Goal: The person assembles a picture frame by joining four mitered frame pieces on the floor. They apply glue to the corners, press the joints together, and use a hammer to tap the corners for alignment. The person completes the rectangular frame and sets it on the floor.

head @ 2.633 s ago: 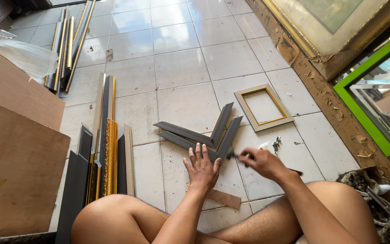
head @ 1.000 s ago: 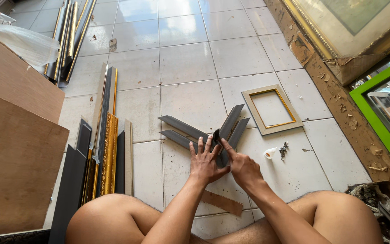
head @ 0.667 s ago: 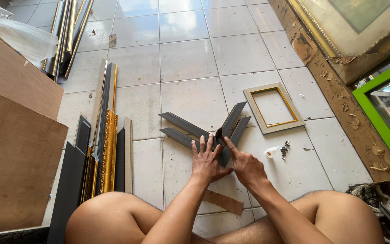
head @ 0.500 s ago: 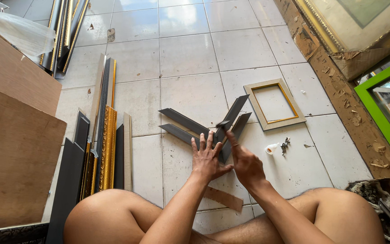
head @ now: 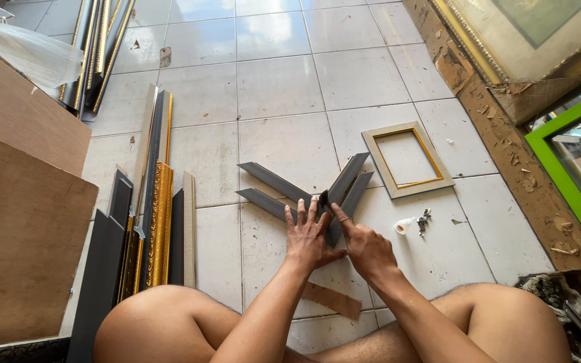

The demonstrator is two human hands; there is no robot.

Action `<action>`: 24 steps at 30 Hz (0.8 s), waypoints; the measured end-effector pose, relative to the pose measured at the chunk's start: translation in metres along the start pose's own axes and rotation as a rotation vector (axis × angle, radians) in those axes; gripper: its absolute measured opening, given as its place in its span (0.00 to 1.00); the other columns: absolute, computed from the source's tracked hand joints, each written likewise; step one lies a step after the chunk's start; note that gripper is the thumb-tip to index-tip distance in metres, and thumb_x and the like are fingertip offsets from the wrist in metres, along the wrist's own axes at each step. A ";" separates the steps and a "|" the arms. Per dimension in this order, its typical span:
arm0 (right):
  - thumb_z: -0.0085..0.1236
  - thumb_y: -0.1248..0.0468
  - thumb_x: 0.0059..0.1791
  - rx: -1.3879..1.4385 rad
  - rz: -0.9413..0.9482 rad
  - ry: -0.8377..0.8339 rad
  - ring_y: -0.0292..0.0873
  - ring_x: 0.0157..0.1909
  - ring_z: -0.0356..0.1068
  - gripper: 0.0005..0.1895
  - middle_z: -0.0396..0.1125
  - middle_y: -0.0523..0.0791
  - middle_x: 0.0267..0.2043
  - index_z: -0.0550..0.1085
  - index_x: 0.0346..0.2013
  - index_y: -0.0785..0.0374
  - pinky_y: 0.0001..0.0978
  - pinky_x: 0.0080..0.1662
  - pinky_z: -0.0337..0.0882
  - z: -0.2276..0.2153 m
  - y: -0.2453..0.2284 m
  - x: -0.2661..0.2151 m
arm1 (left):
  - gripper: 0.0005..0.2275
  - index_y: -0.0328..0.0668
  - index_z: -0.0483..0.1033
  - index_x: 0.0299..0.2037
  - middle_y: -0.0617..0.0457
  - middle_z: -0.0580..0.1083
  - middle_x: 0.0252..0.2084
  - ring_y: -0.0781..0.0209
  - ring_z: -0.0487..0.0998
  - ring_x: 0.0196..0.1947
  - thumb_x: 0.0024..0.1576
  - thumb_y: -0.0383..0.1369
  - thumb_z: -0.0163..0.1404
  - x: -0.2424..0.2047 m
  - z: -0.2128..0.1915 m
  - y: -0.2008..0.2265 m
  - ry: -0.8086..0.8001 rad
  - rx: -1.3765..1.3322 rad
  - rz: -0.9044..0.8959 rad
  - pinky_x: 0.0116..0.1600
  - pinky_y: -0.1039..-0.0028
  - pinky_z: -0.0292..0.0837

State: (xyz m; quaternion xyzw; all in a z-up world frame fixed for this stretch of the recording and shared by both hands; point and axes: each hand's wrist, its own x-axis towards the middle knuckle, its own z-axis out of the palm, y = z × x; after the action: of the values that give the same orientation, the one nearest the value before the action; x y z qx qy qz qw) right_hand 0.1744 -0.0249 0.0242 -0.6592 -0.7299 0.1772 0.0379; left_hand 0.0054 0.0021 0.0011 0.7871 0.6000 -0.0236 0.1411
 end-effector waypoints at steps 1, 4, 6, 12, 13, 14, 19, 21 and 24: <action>0.34 0.50 0.66 0.000 0.001 -0.004 0.59 0.45 0.84 0.33 0.77 0.49 0.39 0.50 0.86 0.17 0.63 0.52 0.84 -0.003 -0.004 -0.004 | 0.45 0.59 0.66 0.68 0.41 0.48 0.89 0.30 0.44 0.87 0.44 0.75 0.50 0.000 0.000 0.000 -0.003 -0.002 -0.001 0.83 0.24 0.35; 0.34 0.53 0.67 0.117 -0.015 0.130 0.61 0.44 0.84 0.32 0.76 0.53 0.38 0.51 0.87 0.25 0.64 0.52 0.86 0.001 -0.005 -0.008 | 0.43 0.59 0.66 0.68 0.41 0.49 0.88 0.30 0.44 0.87 0.46 0.71 0.55 0.000 0.002 0.000 -0.013 0.004 -0.009 0.83 0.25 0.33; 0.31 0.51 0.67 0.015 -0.020 0.018 0.61 0.45 0.84 0.32 0.76 0.51 0.38 0.50 0.87 0.22 0.65 0.51 0.84 0.019 0.007 0.000 | 0.46 0.60 0.66 0.69 0.41 0.47 0.89 0.30 0.43 0.87 0.44 0.75 0.51 0.001 0.001 0.000 -0.019 0.012 -0.008 0.84 0.25 0.32; 0.36 0.52 0.66 0.116 -0.011 0.075 0.63 0.45 0.83 0.34 0.76 0.52 0.38 0.49 0.87 0.22 0.68 0.53 0.84 -0.009 -0.012 -0.010 | 0.44 0.58 0.67 0.69 0.40 0.47 0.89 0.30 0.44 0.87 0.45 0.72 0.55 0.000 -0.003 0.002 -0.020 0.008 -0.011 0.83 0.25 0.34; 0.36 0.52 0.66 0.114 -0.010 0.076 0.63 0.45 0.83 0.34 0.76 0.52 0.38 0.49 0.87 0.22 0.68 0.53 0.84 -0.002 -0.007 -0.008 | 0.44 0.58 0.67 0.69 0.40 0.47 0.89 0.30 0.44 0.87 0.45 0.72 0.55 0.000 -0.004 0.003 -0.019 0.006 -0.009 0.83 0.25 0.34; 0.34 0.51 0.66 0.048 -0.010 0.045 0.63 0.45 0.83 0.32 0.76 0.52 0.38 0.51 0.87 0.22 0.67 0.53 0.84 0.004 -0.001 -0.005 | 0.44 0.59 0.66 0.69 0.41 0.47 0.89 0.30 0.44 0.87 0.45 0.72 0.55 -0.001 -0.005 0.003 -0.024 -0.009 -0.011 0.83 0.25 0.33; 0.32 0.50 0.67 0.050 0.005 0.070 0.63 0.46 0.83 0.32 0.76 0.53 0.40 0.50 0.87 0.21 0.65 0.53 0.84 0.000 -0.007 -0.006 | 0.43 0.59 0.67 0.67 0.41 0.47 0.89 0.31 0.44 0.87 0.44 0.72 0.55 0.003 -0.002 0.001 -0.022 0.001 -0.013 0.83 0.25 0.33; 0.29 0.49 0.67 0.018 0.006 -0.022 0.63 0.47 0.83 0.31 0.77 0.52 0.40 0.50 0.87 0.22 0.67 0.53 0.83 0.015 0.003 0.002 | 0.46 0.61 0.65 0.69 0.42 0.46 0.89 0.31 0.43 0.87 0.43 0.74 0.53 0.004 -0.002 0.001 -0.043 -0.002 -0.019 0.84 0.25 0.32; 0.28 0.48 0.67 -0.010 0.021 -0.006 0.62 0.47 0.83 0.31 0.77 0.51 0.41 0.49 0.87 0.19 0.66 0.53 0.83 -0.003 -0.006 0.000 | 0.45 0.60 0.65 0.69 0.42 0.46 0.89 0.31 0.42 0.87 0.43 0.74 0.54 0.004 -0.005 0.001 -0.047 0.013 -0.017 0.84 0.25 0.32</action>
State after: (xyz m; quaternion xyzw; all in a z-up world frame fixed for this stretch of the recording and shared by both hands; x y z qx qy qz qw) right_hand 0.1697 -0.0243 0.0292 -0.6664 -0.7239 0.1761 0.0306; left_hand 0.0071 0.0068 0.0055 0.7822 0.6030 -0.0471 0.1497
